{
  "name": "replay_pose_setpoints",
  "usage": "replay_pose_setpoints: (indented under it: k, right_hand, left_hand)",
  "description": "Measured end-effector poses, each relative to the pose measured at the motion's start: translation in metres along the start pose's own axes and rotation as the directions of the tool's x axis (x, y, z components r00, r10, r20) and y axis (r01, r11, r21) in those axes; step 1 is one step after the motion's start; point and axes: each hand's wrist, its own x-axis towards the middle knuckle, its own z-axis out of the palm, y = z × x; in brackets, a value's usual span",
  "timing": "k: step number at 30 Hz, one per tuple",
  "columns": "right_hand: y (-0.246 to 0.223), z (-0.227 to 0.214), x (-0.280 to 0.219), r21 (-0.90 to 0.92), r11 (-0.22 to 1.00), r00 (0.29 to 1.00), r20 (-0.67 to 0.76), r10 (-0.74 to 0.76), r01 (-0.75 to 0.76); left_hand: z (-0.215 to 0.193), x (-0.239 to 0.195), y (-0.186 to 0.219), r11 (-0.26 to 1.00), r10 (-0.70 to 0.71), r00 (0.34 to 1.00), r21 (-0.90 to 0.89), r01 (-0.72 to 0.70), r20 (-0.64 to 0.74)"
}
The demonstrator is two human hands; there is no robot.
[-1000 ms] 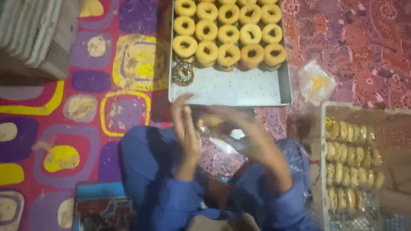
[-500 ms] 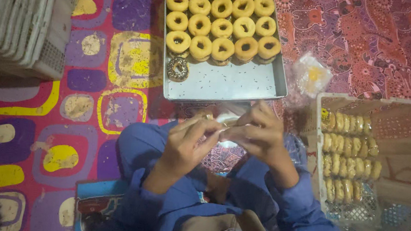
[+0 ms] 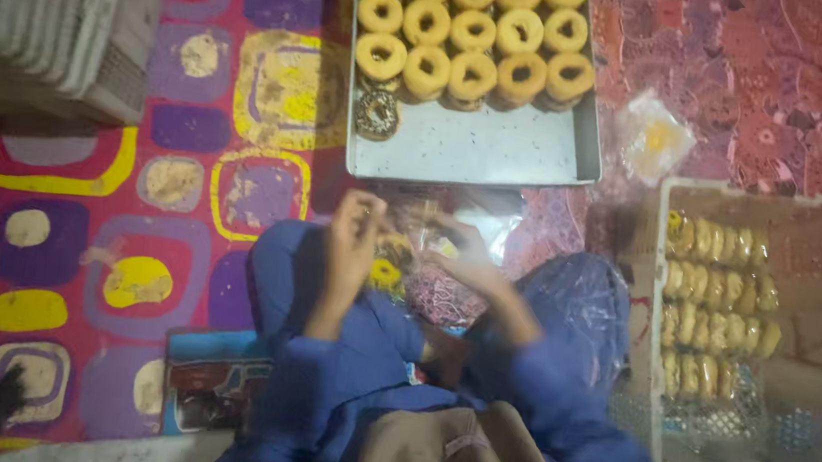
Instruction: The person sits on the floor and packs donuts into small plastic bags. They pick donuts from a metal tray, place them into bags, and then put the filled bags into a plastic crate.
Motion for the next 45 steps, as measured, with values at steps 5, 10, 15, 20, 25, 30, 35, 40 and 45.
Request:
replay_pose_setpoints:
  k: [5, 10, 15, 20, 25, 30, 35, 40, 45]
  right_hand:
    - [0.045, 0.154, -0.039, 0.668, 0.691, 0.787, -0.255, 0.561, -0.277]
    - [0.062, 0.179, -0.102, 0.79, 0.291, 0.602, 0.121, 0.789, -0.54]
    - [0.113, 0.093, -0.026, 0.31, 0.867, 0.769, -0.408, 0.491, -0.39]
    - [0.144, 0.037, -0.001, -0.238, 0.784, 0.802, -0.358, 0.478, -0.574]
    - [0.146, -0.073, -0.02, -0.338, 0.8, 0.869, -0.209, 0.449, -0.495]
    - [0.109, -0.069, -0.011, -0.79, 0.382, 0.872, -0.378, 0.312, -0.479]
    - [0.099, 0.042, 0.029, -0.1, 0.76, 0.758, -0.231, 0.611, -0.643]
    - [0.104, 0.059, 0.052, 0.243, 0.633, 0.611, -0.169, 0.774, -0.735]
    - [0.052, 0.106, -0.03, 0.424, 0.794, 0.864, -0.051, 0.501, -0.436]
  left_hand:
    - [-0.05, -0.037, -0.052, 0.795, 0.189, 0.962, 0.606, -0.031, -0.199]
    - [-0.047, -0.08, -0.094, 0.81, 0.097, 0.977, 0.586, 0.032, -0.188]
    - [0.029, -0.005, -0.145, 0.998, -0.016, 0.957, 0.058, 0.034, -0.288]
    - [0.077, 0.041, -0.188, 0.989, -0.072, 0.938, 0.101, 0.112, -0.338]
    - [0.071, 0.06, -0.188, 0.965, -0.096, 0.946, 0.203, 0.164, -0.31]
    - [0.078, 0.078, -0.177, 0.766, -0.315, 0.925, 0.518, 0.38, -0.212]
    - [0.09, 0.075, -0.209, 0.812, -0.498, 0.863, 0.306, 0.498, -0.084]
    - [0.08, 0.067, -0.199, 0.831, -0.135, 0.975, 0.515, 0.209, -0.177]
    - [0.006, -0.026, -0.132, 0.94, 0.313, 0.95, -0.15, -0.307, 0.021]
